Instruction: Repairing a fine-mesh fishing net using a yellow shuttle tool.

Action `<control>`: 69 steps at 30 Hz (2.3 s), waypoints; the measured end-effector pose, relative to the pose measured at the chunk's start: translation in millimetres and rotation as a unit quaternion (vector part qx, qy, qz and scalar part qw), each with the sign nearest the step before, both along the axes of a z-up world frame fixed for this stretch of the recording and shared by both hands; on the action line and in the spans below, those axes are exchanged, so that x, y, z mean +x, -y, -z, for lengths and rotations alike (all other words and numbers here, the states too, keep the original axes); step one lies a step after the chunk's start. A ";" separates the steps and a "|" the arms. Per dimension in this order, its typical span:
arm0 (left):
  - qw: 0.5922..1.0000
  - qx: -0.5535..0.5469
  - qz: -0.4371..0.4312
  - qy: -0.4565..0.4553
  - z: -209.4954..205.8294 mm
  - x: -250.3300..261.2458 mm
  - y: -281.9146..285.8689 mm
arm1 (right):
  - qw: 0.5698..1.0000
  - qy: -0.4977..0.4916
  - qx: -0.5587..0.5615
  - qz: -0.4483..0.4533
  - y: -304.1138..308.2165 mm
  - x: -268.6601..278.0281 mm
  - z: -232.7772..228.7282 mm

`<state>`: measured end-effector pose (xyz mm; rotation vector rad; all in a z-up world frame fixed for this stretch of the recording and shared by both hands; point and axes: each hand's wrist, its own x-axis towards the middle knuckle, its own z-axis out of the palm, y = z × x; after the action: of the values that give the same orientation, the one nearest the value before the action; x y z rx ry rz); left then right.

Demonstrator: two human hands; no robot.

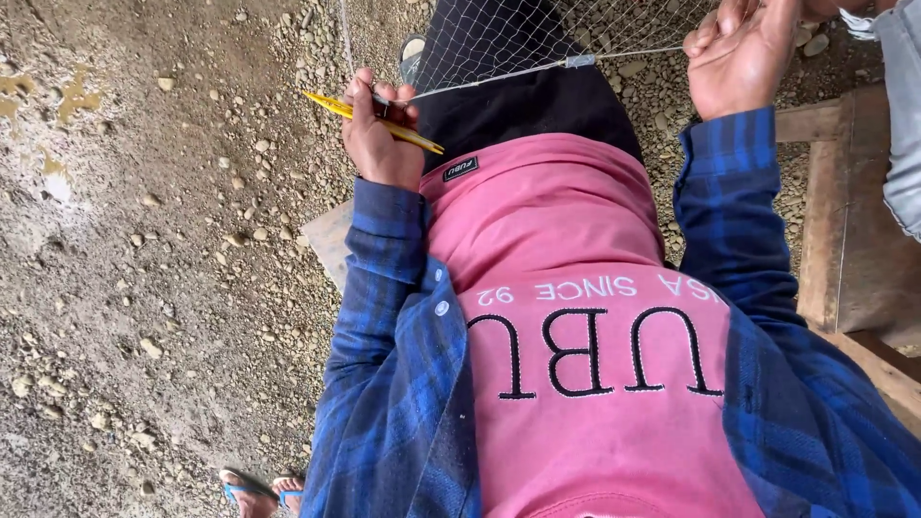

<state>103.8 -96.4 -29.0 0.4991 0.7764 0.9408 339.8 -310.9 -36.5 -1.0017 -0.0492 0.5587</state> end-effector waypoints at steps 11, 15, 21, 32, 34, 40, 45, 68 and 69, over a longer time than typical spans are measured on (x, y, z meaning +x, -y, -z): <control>0.991 -0.071 0.011 0.113 14.1 -15.7 -21.3 | 0.999 -0.025 0.025 0.021 -6.1 -14.6 -7.1; 0.992 -0.086 -0.007 0.093 3.9 -15.1 -17.1 | 0.999 0.001 0.046 0.011 -6.2 -17.5 -6.2; 0.990 -0.059 0.020 0.125 4.3 -19.6 -18.7 | 0.998 -0.007 0.058 0.004 -8.6 -16.1 -1.1; 0.995 0.011 0.032 0.094 -19.9 -11.5 -5.8 | 0.997 -0.018 0.074 0.027 -4.3 -5.6 -4.0; 0.995 0.019 0.034 0.094 -26.7 -8.7 -1.8 | 0.997 -0.012 0.077 0.022 -0.3 -0.7 1.5; 0.994 0.019 0.046 0.098 -27.8 -8.5 0.4 | 0.996 -0.021 0.077 0.041 -0.3 0.8 -4.4; 0.994 -0.003 0.043 0.101 -26.0 -7.7 0.9 | 0.996 0.000 0.087 0.034 2.2 3.1 3.1; 0.879 0.228 0.407 0.100 -89.6 88.3 113.9 | 0.966 0.022 0.232 0.109 27.5 -47.7 -108.8; 0.878 0.229 0.408 0.103 -82.2 93.6 106.9 | 0.966 0.026 0.232 0.111 35.8 -45.1 -109.4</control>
<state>197.5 -203.3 53.1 1.0230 0.0848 0.3524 294.7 -346.7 72.9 -0.5537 -0.1083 0.2939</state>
